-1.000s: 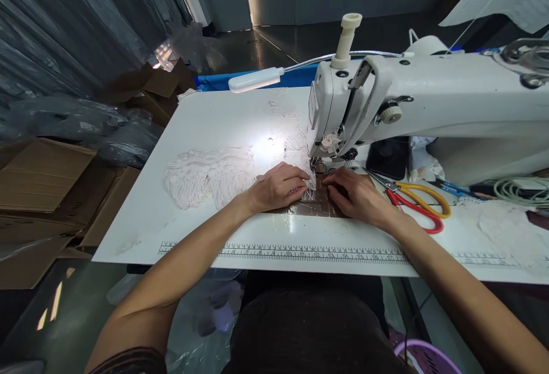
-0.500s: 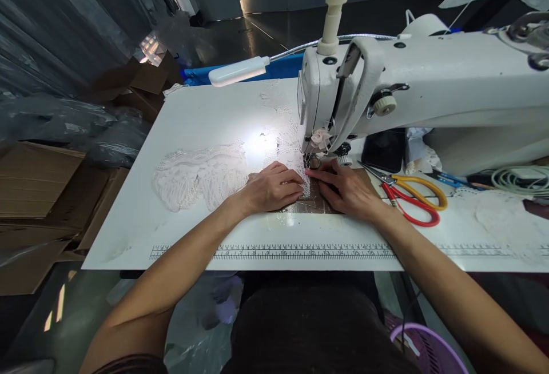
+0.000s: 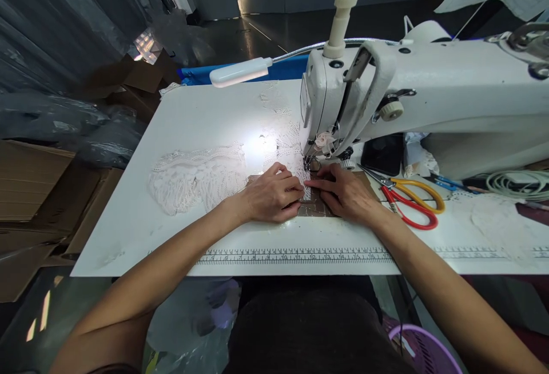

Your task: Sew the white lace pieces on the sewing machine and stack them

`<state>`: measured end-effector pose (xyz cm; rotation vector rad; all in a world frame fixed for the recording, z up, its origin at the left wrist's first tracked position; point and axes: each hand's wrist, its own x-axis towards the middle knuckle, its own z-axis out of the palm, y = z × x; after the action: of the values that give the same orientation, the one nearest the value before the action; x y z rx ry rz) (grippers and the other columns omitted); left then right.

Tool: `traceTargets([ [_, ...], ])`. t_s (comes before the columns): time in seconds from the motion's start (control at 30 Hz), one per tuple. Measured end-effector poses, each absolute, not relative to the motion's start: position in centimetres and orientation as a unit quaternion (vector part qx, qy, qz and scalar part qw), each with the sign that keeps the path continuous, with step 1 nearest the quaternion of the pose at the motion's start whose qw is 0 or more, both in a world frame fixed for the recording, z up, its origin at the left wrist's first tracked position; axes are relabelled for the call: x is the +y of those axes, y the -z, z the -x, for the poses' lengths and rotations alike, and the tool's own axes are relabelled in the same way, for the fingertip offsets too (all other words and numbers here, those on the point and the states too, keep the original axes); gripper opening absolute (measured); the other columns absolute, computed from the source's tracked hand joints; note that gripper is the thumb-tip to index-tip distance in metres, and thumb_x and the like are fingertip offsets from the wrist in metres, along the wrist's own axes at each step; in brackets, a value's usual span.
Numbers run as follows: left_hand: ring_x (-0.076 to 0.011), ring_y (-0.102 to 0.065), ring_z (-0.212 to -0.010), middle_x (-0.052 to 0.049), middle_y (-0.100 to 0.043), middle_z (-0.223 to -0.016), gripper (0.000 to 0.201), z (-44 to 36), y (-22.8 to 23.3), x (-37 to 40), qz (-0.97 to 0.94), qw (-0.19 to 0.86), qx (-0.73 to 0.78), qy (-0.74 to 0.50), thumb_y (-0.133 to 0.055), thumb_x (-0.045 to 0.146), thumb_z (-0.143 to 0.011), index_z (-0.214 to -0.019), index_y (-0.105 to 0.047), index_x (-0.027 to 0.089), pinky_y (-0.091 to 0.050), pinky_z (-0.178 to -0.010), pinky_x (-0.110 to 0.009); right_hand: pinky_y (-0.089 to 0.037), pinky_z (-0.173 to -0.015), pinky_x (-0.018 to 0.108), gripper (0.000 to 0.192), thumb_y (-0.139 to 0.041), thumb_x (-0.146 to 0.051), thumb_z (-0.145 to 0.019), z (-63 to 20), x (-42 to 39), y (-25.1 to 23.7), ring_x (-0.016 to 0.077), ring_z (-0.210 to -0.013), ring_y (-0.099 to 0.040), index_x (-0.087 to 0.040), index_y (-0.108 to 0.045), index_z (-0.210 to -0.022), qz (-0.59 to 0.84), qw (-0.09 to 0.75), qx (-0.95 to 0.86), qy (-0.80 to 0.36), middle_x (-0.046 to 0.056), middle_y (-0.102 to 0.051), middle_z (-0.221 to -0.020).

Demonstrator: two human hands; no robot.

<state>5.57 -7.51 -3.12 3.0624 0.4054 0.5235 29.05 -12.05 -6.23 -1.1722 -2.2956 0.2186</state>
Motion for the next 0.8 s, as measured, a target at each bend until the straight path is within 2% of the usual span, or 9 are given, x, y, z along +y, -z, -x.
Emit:
traceTargets([
  [0.2,-0.0167,-0.060,-0.077,-0.004,-0.072,-0.097,0.022,-5.7,3.0,-6.8,-0.977,0.031,0.137,-0.160,-0.052,0.025,-0.089,-0.095,-0.072,0.019,-0.044,-0.095,-0.040,-0.053,-0.088,0.048,0.035,-0.048,-0.020,-0.093,-28.5,-12.3,6.1,0.0291,-0.103,-0.057,-0.019,-0.072,-0.118,0.458,0.264,-0.846,-0.074,0.016,-0.059,-0.111],
  [0.53,-0.0213,-0.061,-0.084,-0.009,-0.069,-0.105,0.030,-5.5,3.4,-7.2,-0.973,0.017,0.180,-0.141,-0.049,0.028,-0.090,-0.109,-0.068,0.014,-0.041,-0.098,-0.045,-0.052,-0.061,0.037,0.040,-0.043,-0.021,-0.093,-27.6,-11.8,5.7,0.0284,-0.084,-0.061,-0.015,-0.070,-0.123,0.511,0.195,-0.837,0.009,0.019,-0.061,-0.103],
  [0.7,-0.0228,-0.062,-0.088,-0.011,-0.068,-0.110,0.033,-5.6,3.5,-7.2,-0.970,0.027,0.195,-0.140,-0.050,0.032,-0.090,-0.112,-0.067,0.014,-0.040,-0.099,-0.047,-0.055,-0.075,0.044,0.042,-0.042,-0.018,-0.093,-27.8,-12.2,5.5,0.0307,-0.096,-0.060,-0.015,-0.066,-0.128,0.477,0.224,-0.849,-0.037,0.020,-0.061,-0.108],
  [0.8,-0.0239,-0.063,-0.091,-0.012,-0.066,-0.120,0.035,-5.6,3.6,-7.1,-0.969,0.033,0.200,-0.139,-0.050,0.033,-0.090,-0.115,-0.066,0.015,-0.039,-0.100,-0.049,-0.056,-0.075,0.045,0.041,-0.043,-0.018,-0.093,-27.8,-12.3,5.5,0.0313,-0.098,-0.060,-0.013,-0.066,-0.127,0.482,0.231,-0.844,-0.047,0.020,-0.061,-0.107],
])
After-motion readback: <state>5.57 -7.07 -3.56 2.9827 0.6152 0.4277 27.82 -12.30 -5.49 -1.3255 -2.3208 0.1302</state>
